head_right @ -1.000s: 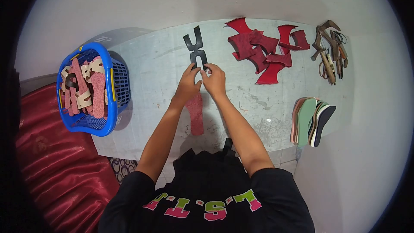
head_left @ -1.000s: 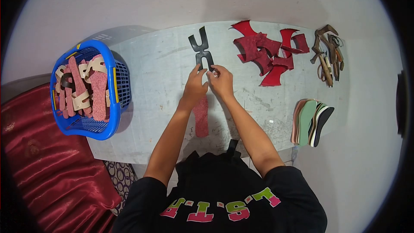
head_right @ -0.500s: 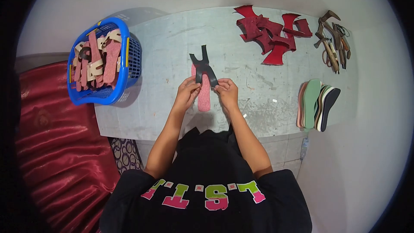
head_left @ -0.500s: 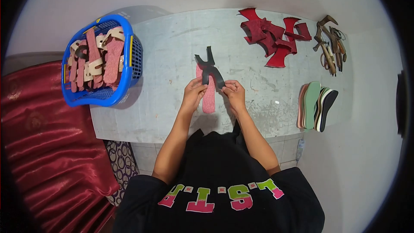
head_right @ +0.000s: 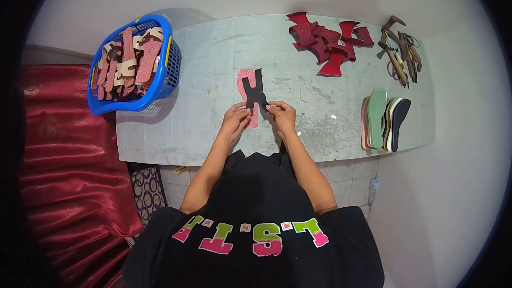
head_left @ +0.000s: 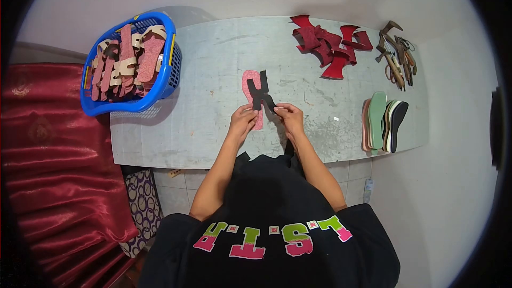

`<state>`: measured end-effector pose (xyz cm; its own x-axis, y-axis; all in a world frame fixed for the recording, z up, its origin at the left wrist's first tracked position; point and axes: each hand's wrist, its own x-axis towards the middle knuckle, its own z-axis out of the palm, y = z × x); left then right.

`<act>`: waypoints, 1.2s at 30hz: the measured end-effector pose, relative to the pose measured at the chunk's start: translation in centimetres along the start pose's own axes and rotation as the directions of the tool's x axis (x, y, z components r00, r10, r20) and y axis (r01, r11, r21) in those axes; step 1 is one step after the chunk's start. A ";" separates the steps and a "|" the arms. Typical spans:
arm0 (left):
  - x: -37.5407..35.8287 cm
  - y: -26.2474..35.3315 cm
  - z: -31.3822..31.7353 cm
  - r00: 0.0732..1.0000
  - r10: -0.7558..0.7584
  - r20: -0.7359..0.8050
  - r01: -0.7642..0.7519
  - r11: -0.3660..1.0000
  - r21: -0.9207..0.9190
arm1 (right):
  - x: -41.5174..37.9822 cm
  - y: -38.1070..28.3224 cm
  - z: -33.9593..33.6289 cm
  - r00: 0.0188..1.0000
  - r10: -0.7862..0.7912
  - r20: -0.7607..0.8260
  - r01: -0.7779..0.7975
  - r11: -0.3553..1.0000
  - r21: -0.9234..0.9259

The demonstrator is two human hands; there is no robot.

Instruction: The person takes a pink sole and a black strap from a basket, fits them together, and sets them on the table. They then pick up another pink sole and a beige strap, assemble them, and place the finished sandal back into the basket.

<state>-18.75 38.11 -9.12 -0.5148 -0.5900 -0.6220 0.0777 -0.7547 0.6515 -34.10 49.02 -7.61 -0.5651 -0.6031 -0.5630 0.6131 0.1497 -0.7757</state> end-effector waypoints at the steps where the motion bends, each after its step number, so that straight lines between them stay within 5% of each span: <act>1: 0.0 0.0 -0.1 1.000 -0.008 0.007 0.008 1.000 -0.012 | -0.1 0.0 0.1 1.000 -0.003 0.007 0.003 1.000 -0.003; 7: 0.0 -0.8 -1.9 0.998 -0.055 0.021 0.056 0.997 -0.058 | -0.4 1.3 -0.3 0.998 -0.048 0.031 0.050 0.997 -0.060; 12: 0.3 -1.8 -3.0 0.997 -0.068 -0.042 0.065 0.996 -0.063 | -0.5 1.5 -0.1 0.989 0.136 0.058 -0.120 0.968 -0.219; 19: 1.1 -2.4 -4.7 0.989 0.000 -0.146 0.037 0.968 0.250 | 0.0 2.1 -0.2 0.991 0.127 0.037 -0.113 0.961 -0.252; 22: 1.9 -2.3 -5.4 0.990 0.080 -0.119 -0.028 0.922 0.386 | 2.2 3.8 -0.6 0.997 0.025 0.075 0.001 0.945 -0.326; 24: 2.7 -2.2 -6.1 0.984 0.147 -0.097 -0.088 0.889 0.450 | 4.0 4.2 -0.4 0.978 -0.188 0.088 0.206 0.827 -0.523; 25: 3.5 -1.8 -6.5 0.963 0.259 -0.078 -0.163 0.785 0.597 | 4.8 3.9 -0.2 0.979 -0.186 0.088 0.205 0.827 -0.523; 27: 4.6 -0.4 -6.7 0.931 0.362 -0.044 -0.219 0.652 0.726 | 6.1 2.8 0.5 0.853 -0.507 0.125 0.446 0.580 -0.682; 30: 5.1 4.0 -5.5 0.925 0.380 0.009 -0.204 0.478 0.854 | 8.2 0.8 1.6 0.835 -0.531 0.144 0.454 0.516 -0.726; 33: 7.2 6.2 -5.4 0.903 0.429 0.028 -0.246 0.463 0.852 | 9.7 0.1 2.2 0.824 -0.550 0.138 0.453 0.492 -0.744; 35: 8.2 7.2 -4.9 0.935 0.355 0.007 -0.210 0.537 0.817 | 10.5 0.5 2.1 0.817 -0.535 0.216 0.444 0.345 -0.827; 36: 8.8 7.2 -4.7 0.950 0.311 0.014 -0.247 0.725 0.643 | 10.4 0.3 2.2 0.820 -0.531 0.215 0.443 0.349 -0.826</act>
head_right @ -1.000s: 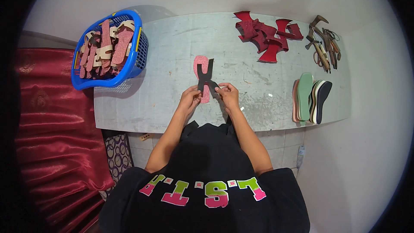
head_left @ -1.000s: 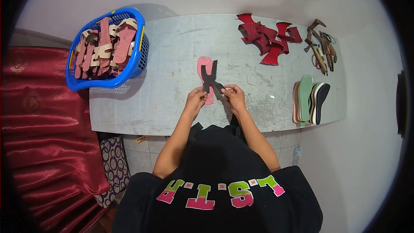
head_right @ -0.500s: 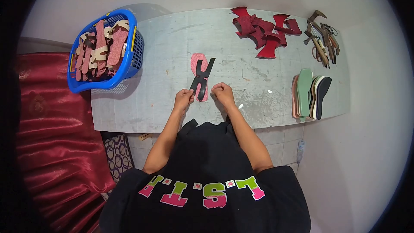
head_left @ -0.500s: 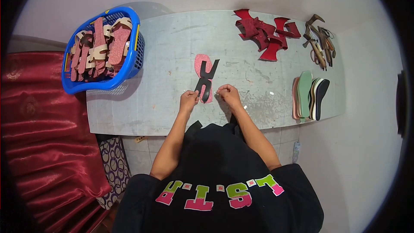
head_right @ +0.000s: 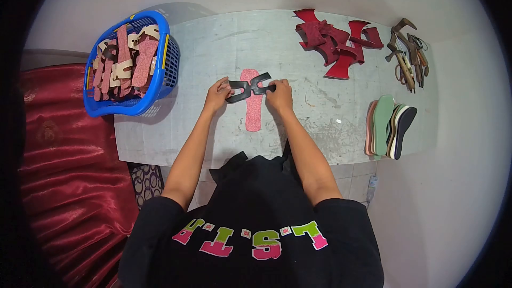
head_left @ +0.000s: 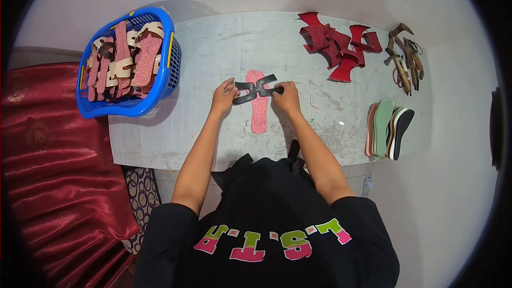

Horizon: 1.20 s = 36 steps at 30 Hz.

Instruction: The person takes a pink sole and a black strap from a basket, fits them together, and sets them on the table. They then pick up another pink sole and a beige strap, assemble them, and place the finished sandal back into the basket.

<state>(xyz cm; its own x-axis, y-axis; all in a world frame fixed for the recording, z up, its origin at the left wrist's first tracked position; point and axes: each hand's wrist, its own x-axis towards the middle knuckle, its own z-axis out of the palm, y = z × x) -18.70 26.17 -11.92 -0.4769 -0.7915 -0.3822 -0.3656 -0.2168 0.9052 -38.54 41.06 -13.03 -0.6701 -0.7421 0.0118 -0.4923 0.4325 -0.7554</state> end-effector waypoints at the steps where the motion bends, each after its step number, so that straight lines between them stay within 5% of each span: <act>1: 0.4 -0.3 0.3 0.999 -0.022 0.043 0.032 0.967 -0.254 | -0.2 -0.5 -0.5 0.993 0.088 0.078 -0.087 0.996 -0.021; 2: 0.7 -0.7 0.5 0.999 -0.028 0.046 0.039 0.968 -0.250 | -0.4 -0.9 -1.0 0.972 0.179 0.152 -0.173 0.984 -0.050; 4: 0.7 -1.0 1.3 0.965 0.244 -0.100 -0.250 0.967 -0.050 | -0.9 -0.6 -1.1 0.961 0.217 0.171 -0.206 0.975 -0.081; 5: 0.3 -1.3 1.5 0.968 0.234 -0.094 -0.239 0.970 -0.049 | -1.3 -0.4 -1.2 0.951 0.247 0.189 -0.229 0.967 -0.113; 7: -2.3 2.0 2.3 0.845 0.503 -0.184 -0.341 0.770 0.539 | -2.2 -1.2 -1.8 0.959 0.243 0.147 -0.235 0.970 -0.068; 9: -3.3 2.3 3.6 0.824 0.529 -0.205 -0.332 0.743 0.582 | -2.7 -1.7 -1.8 0.967 0.234 0.104 -0.233 0.972 -0.022; 12: -3.7 1.3 4.8 0.894 0.448 0.009 -0.380 0.747 0.546 | -3.0 -1.8 -1.3 0.988 0.149 0.033 -0.149 0.989 -0.023; 17: -3.5 0.1 6.3 0.917 0.399 0.008 -0.323 0.731 0.601 | -2.8 -3.4 -0.9 0.981 -0.021 0.193 0.075 0.959 -0.274; 20: -2.6 -1.0 6.2 0.913 0.405 -0.036 -0.300 0.731 0.613 | -2.8 -2.6 1.0 0.979 -0.050 0.196 0.083 0.983 -0.162; 23: -1.3 -2.1 6.0 0.961 0.268 -0.061 -0.206 0.850 0.484 | -2.4 -3.1 1.7 0.988 0.002 0.153 0.003 1.000 -0.030; 25: -1.1 -1.7 6.0 0.999 0.016 -0.050 -0.021 0.995 -0.100 | -1.9 -3.3 1.9 0.982 0.145 0.121 -0.165 0.970 0.177; 26: -1.2 -1.6 5.9 1.000 -0.022 0.002 0.022 0.978 -0.207 | -1.9 -3.4 1.9 0.983 0.141 0.119 -0.161 0.971 0.179; 28: -2.0 -0.9 5.6 0.999 -0.041 0.024 0.045 0.972 -0.231 | -1.9 -3.2 1.6 0.949 0.277 0.152 -0.312 0.898 0.311; 32: -4.0 0.4 6.3 0.999 -0.020 0.038 0.034 0.910 -0.413 | -2.8 -2.2 1.1 0.956 0.282 0.078 -0.277 0.787 0.551; 36: -6.1 2.0 6.7 0.995 -0.029 0.094 0.083 0.771 -0.631 | -3.7 -2.1 -0.1 0.932 0.320 0.172 -0.340 0.602 0.722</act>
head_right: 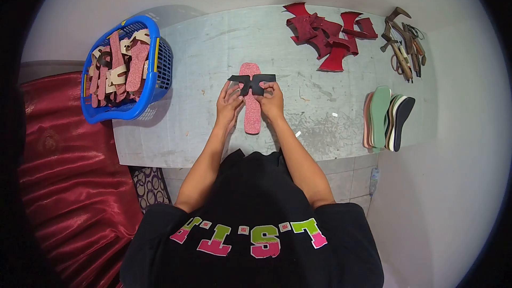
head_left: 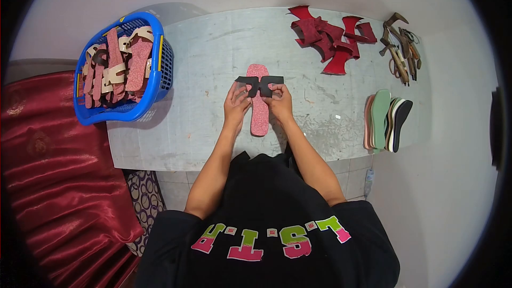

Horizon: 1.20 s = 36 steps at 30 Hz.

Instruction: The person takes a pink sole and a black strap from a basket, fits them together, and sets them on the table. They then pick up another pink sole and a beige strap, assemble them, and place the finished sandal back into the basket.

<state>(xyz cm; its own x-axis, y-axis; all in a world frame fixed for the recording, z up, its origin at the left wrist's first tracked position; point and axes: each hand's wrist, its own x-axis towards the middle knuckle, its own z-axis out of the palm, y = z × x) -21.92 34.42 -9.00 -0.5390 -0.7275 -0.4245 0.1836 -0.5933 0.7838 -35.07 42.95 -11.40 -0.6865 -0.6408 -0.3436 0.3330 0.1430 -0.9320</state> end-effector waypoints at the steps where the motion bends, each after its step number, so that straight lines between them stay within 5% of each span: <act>1: -0.4 -0.2 0.3 0.999 0.005 -0.044 -0.008 0.998 -0.062 | -0.5 0.0 -0.1 1.000 0.016 0.015 -0.017 0.996 0.082; 3: -1.0 -0.9 0.3 0.997 0.012 -0.082 -0.022 0.992 -0.122 | -1.5 0.2 0.2 1.000 -0.012 -0.023 0.015 0.991 0.133; 6: -1.4 -2.1 -0.1 0.996 -0.065 0.062 0.085 0.912 -0.401 | -2.7 -0.7 0.4 0.997 -0.024 -0.079 0.038 0.985 0.170; 12: -1.4 -2.2 -1.4 0.997 -0.047 -0.067 0.009 0.881 -0.472 | -5.0 -3.5 1.0 0.998 -0.037 -0.047 0.039 0.998 0.040; 17: -1.5 -1.6 -2.1 0.998 -0.057 0.015 0.058 0.890 -0.453 | -5.1 -3.1 0.9 0.995 -0.102 -0.016 0.103 0.992 0.066; 19: -2.3 -1.1 -1.4 0.999 -0.051 0.010 0.050 0.887 -0.459 | -5.1 -3.9 0.4 0.996 0.055 0.075 -0.063 0.992 0.111; 22: -3.4 -0.8 -0.5 0.991 -0.108 -0.075 0.072 0.922 -0.380 | -5.3 -4.2 0.8 0.998 -0.056 0.041 0.050 0.989 0.142; 24: -2.7 -1.5 -0.9 0.997 0.071 -0.033 -0.078 0.944 -0.322 | -5.8 -4.5 1.0 0.998 -0.040 0.038 0.034 0.985 0.169; 28: -3.2 -0.7 -0.2 0.988 0.136 -0.067 -0.147 0.967 -0.206 | -6.5 -5.1 1.3 0.999 -0.036 0.000 0.036 0.981 0.193; 30: -3.8 0.6 -0.1 0.986 0.158 0.049 -0.157 0.987 -0.014 | -6.3 -4.9 1.2 0.999 -0.050 0.003 0.049 0.986 0.156; 34: -5.1 3.0 1.6 0.991 0.104 -0.080 -0.109 0.992 -0.069 | -5.9 -4.0 0.9 0.997 -0.071 0.006 0.070 0.992 0.105; 36: -5.5 3.7 2.3 0.978 0.188 -0.088 -0.175 0.976 0.133 | -5.8 -3.7 0.6 0.998 -0.068 0.019 0.067 0.996 0.058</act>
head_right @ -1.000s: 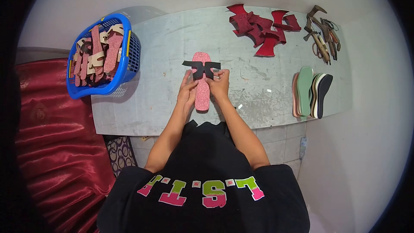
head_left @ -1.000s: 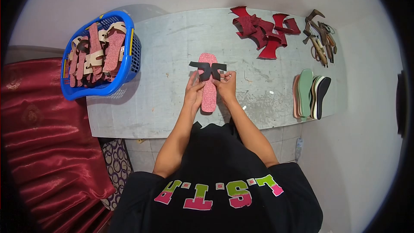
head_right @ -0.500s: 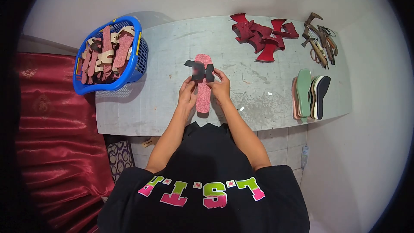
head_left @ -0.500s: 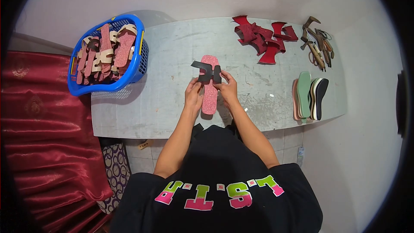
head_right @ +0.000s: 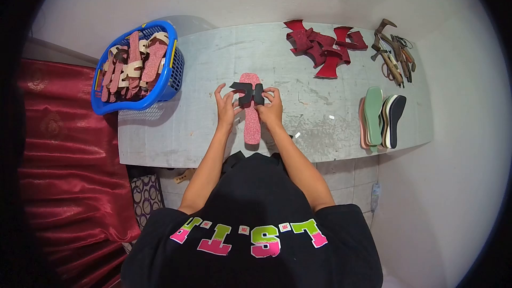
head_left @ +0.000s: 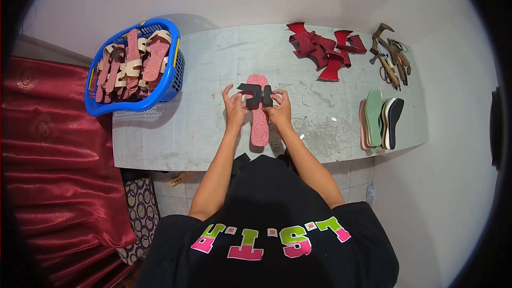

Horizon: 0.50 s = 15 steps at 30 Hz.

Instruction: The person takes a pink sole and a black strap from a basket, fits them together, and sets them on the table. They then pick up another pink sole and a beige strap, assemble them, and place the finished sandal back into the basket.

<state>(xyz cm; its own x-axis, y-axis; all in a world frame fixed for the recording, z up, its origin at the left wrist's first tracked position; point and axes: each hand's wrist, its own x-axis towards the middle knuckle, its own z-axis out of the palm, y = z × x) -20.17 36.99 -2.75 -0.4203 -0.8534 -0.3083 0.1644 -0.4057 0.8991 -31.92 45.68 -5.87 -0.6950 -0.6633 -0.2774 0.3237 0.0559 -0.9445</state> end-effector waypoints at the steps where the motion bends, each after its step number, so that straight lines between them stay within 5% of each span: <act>1: 0.2 -0.4 -0.4 1.000 0.002 -0.003 -0.002 1.000 -0.001 | 0.0 0.2 0.0 1.000 0.006 0.012 -0.005 0.999 -0.047; 3: 1.0 -1.3 -1.2 0.993 0.104 0.058 -0.114 0.973 0.199 | -0.1 0.2 0.0 1.000 0.003 0.020 -0.003 1.000 -0.010; 7: 1.3 -2.1 -1.5 0.994 0.106 0.034 -0.110 0.972 0.206 | -0.5 -0.2 -0.2 0.997 0.041 0.071 -0.044 0.998 0.035; 15: 1.1 -2.0 -1.4 0.972 -0.227 -0.061 0.211 0.957 -0.198 | -1.0 -1.1 0.1 0.991 0.006 0.132 -0.013 0.998 0.056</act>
<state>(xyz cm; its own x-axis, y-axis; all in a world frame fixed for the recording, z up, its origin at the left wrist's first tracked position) -19.68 36.39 -5.34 -0.3911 -0.7577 -0.5224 0.2454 -0.6330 0.7343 -31.52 46.17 -4.52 -0.6022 -0.7558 -0.2570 0.3683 0.0225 -0.9294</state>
